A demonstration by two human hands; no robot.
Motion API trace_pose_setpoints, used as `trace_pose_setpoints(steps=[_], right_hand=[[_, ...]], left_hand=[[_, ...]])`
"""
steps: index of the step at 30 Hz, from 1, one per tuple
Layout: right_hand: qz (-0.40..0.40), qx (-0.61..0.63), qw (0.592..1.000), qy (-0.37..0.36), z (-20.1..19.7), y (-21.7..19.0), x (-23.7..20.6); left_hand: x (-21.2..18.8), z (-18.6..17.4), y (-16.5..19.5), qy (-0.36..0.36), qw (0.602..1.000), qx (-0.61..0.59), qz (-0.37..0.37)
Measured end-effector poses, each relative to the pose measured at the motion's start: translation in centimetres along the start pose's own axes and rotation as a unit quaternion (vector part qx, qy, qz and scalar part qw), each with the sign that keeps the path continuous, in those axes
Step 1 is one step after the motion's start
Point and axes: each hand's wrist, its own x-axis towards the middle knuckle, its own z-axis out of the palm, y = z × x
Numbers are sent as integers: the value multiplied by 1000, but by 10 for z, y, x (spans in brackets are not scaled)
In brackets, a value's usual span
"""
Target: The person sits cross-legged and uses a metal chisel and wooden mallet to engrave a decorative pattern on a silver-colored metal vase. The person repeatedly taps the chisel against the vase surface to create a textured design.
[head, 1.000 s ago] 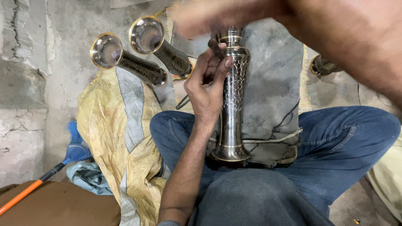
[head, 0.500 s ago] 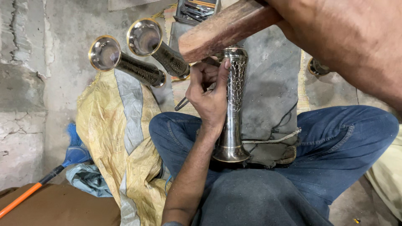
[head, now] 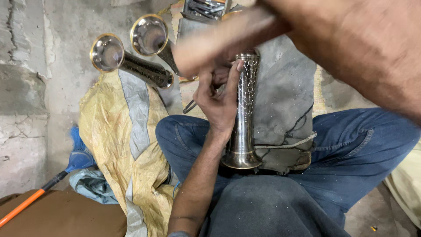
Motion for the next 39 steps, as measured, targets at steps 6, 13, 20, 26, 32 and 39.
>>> trace_pose_setpoints(steps=[6,13,20,26,32,39], right_hand=[[44,16,999,-26,44,38,-33],[37,-37,998,40,34,50,-52],[86,-4,995,53,37,47,-72],[176,128,975,49,66,40,-88],[253,225,936,98,92,32,-110],[345,254,891,151,127,16,-127]], left_hand=[[18,-3,2,-54,995,74,37],[41,-6,3,-171,980,90,56],[67,0,-1,-281,937,166,125],[75,1,5,-343,915,184,105],[103,-4,18,-398,898,114,148],[130,6,30,-543,796,156,215]])
